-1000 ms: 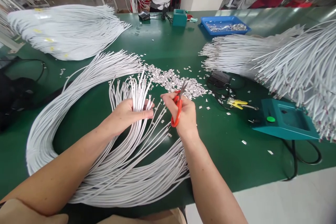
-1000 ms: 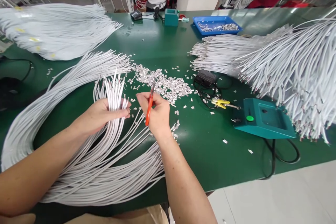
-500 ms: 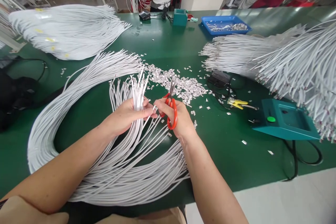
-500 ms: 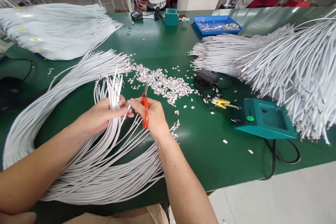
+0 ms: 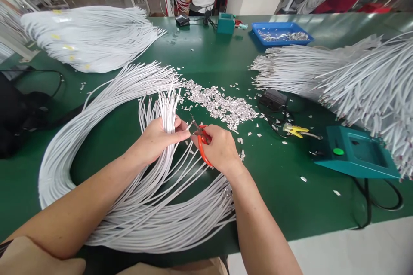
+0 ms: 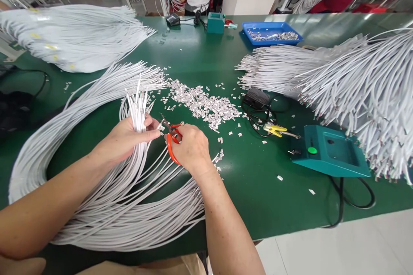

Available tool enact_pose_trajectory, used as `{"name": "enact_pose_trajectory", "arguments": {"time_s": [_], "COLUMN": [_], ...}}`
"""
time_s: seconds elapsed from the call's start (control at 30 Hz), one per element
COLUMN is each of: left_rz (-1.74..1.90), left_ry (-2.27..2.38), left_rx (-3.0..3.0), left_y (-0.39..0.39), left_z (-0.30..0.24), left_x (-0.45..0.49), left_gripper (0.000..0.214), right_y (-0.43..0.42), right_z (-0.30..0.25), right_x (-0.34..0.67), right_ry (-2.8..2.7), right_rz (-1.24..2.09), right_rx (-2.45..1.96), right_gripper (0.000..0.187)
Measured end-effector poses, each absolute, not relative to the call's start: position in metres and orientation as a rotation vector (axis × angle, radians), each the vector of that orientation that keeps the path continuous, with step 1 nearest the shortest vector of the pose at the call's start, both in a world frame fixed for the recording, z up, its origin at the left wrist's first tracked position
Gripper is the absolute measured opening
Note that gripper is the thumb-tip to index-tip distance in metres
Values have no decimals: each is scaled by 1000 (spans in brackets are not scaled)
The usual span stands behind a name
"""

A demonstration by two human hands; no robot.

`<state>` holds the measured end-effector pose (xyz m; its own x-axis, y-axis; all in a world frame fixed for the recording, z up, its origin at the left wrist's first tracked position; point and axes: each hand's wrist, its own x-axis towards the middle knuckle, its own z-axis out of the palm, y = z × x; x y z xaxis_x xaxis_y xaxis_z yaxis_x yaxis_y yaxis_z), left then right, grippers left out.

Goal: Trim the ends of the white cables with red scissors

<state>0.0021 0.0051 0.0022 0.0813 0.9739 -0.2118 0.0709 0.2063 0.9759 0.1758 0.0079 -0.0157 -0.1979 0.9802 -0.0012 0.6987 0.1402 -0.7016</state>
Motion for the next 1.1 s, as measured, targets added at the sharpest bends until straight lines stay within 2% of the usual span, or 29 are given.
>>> {"name": "enact_pose_trajectory", "arguments": {"time_s": [0.53,0.67,0.77,0.87,1.1], "left_rz": [953,958,960,915,866], "left_ry": [1464,1426,1316,1201,1106], "left_rx": [1251,1165,1092,1083,1094], "left_y": [4,4,3,2,1], "left_z": [-5,-3,-1,-2,-7], "left_x": [0,0,3,3,1], "left_gripper": [28,31,33,32,34], "right_y": [8,10,10,10,11], "right_z": [-23,-19,-10,-2,-7], "right_x": [174,180,186,188,184], "right_ry": [-2100,-1934,-1616,-1441,-1341], "right_rz": [623,842,1093,1260,1386], "right_rx": [-1616,-1548,-1368,-1175,-1060], "right_gripper": [34,29,16,14,9]}}
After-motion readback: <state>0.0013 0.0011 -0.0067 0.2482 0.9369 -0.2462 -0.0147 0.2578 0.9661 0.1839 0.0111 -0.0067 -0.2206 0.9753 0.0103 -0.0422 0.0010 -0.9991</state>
